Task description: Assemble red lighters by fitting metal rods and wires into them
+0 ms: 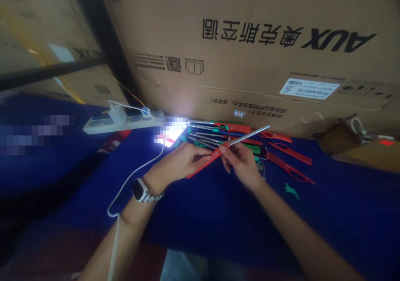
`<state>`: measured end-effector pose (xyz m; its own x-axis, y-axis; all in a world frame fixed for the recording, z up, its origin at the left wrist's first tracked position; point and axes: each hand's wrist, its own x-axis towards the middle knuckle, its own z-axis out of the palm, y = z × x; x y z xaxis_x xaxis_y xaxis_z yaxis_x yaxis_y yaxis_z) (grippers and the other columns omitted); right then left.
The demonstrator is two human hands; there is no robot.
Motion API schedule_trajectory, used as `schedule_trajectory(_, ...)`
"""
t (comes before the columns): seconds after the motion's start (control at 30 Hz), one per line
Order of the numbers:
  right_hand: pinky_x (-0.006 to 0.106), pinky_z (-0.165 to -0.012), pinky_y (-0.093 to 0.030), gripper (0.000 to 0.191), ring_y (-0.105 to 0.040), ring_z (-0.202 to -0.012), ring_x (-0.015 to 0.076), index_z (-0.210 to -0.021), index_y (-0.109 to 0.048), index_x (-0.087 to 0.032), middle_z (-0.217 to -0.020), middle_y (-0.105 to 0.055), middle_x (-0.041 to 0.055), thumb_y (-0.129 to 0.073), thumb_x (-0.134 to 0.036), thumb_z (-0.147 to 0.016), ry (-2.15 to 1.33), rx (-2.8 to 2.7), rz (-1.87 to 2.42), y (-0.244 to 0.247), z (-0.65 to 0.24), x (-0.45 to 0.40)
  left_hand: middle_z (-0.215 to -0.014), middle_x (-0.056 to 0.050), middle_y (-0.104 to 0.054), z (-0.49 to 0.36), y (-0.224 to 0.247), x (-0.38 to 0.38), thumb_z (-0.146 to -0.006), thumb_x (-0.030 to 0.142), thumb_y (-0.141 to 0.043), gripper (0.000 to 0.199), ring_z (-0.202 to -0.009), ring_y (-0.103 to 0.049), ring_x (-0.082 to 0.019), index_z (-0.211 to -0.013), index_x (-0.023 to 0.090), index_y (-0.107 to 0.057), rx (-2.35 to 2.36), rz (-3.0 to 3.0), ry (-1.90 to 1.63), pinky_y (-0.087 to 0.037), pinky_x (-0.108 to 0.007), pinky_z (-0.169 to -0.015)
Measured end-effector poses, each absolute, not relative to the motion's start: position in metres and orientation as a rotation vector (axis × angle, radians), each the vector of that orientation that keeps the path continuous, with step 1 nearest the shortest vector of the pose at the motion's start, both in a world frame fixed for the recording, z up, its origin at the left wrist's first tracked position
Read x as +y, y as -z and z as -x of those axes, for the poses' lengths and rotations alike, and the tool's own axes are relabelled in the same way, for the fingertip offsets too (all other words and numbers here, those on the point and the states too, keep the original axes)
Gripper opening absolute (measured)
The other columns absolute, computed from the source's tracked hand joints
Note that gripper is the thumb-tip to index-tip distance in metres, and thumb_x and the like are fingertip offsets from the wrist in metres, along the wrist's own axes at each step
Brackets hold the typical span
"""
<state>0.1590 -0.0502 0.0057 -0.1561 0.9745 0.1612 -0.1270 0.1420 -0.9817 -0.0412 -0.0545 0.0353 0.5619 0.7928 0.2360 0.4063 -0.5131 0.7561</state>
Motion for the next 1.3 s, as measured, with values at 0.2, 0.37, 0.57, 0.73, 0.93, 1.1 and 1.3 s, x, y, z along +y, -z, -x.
schedule_trajectory(0.2,0.023,-0.037,-0.048,0.038,-0.052,-0.040,0.0089,-0.082,-0.059,-0.019,-0.056,-0.060,-0.0058,-0.080,-0.051,-0.076,-1.254,-1.276,0.896,-0.001,-0.159,-0.047,-0.058,0.003,-0.058,0.035,-0.049,-0.050,-0.092,0.017,-0.054,0.024,-0.052,-0.043,-0.009,-0.086,0.016,-0.077,1.022,-2.333,-0.680,-0.031,-0.022,-0.050)
schedule_trajectory(0.37,0.022,-0.036,-0.048,0.038,-0.052,-0.038,0.0090,-0.080,-0.058,-0.020,-0.053,-0.059,-0.0070,-0.081,-0.050,-0.075,-1.203,-1.265,0.903,0.000,-0.158,-0.048,-0.059,0.002,-0.059,0.030,-0.040,-0.055,-0.095,0.021,-0.054,0.025,-0.053,-0.045,-0.010,-0.085,0.016,-0.076,1.088,-2.358,-0.788,-0.032,-0.023,-0.052)
schedule_trajectory(0.57,0.022,-0.035,-0.046,0.041,-0.051,-0.035,0.0087,-0.076,-0.056,-0.020,-0.048,-0.057,-0.0081,-0.080,-0.053,-0.074,-1.161,-1.249,0.956,-0.004,-0.155,-0.049,-0.059,0.001,-0.061,0.029,-0.044,-0.057,-0.093,0.017,-0.056,0.024,-0.052,-0.047,-0.010,-0.081,0.017,-0.077,1.146,-2.422,-0.768,-0.032,-0.025,-0.053)
schedule_trajectory(0.73,0.020,-0.033,-0.043,0.043,-0.049,-0.033,0.0083,-0.075,-0.053,-0.020,-0.045,-0.053,-0.0094,-0.081,-0.054,-0.072,-1.145,-1.208,0.981,-0.007,-0.154,-0.049,-0.083,-0.003,-0.074,0.030,-0.032,-0.061,-0.091,0.020,-0.060,0.023,-0.061,-0.058,-0.012,-0.110,0.018,-0.074,1.037,-2.254,-0.864,-0.043,-0.024,-0.057)
schedule_trajectory(0.93,0.020,-0.030,-0.034,0.045,-0.042,-0.031,0.0066,-0.074,-0.052,-0.021,-0.045,-0.049,-0.0106,-0.081,-0.056,-0.072,-1.066,-1.213,0.996,-0.006,-0.152,-0.052,-0.094,-0.005,-0.075,0.023,-0.011,-0.060,-0.091,0.027,-0.067,0.017,-0.078,-0.065,-0.015,-0.102,0.017,-0.073,1.003,-1.938,-1.066,-0.050,-0.026,-0.068)
schedule_trajectory(1.1,0.021,-0.034,-0.034,0.038,-0.043,-0.034,0.0069,-0.079,-0.062,-0.020,-0.046,-0.048,-0.0094,-0.075,-0.055,-0.078,-1.014,-1.335,0.962,-0.002,-0.155,-0.054,-0.087,-0.003,-0.072,0.019,-0.009,-0.066,-0.091,0.027,-0.067,0.012,-0.077,-0.063,-0.014,-0.093,0.016,-0.071,1.048,-1.939,-1.152,-0.048,-0.025,-0.067)
schedule_trajectory(1.3,0.022,-0.034,-0.032,0.038,-0.040,-0.034,0.0069,-0.076,-0.062,-0.019,-0.047,-0.045,-0.0092,-0.073,-0.056,-0.081,-1.046,-1.326,0.935,0.002,-0.156,-0.054,-0.082,-0.002,-0.068,0.016,-0.006,-0.070,-0.092,0.028,-0.065,0.014,-0.075,-0.062,-0.013,-0.087,0.015,-0.066,0.996,-1.855,-1.196,-0.050,-0.023,-0.067)
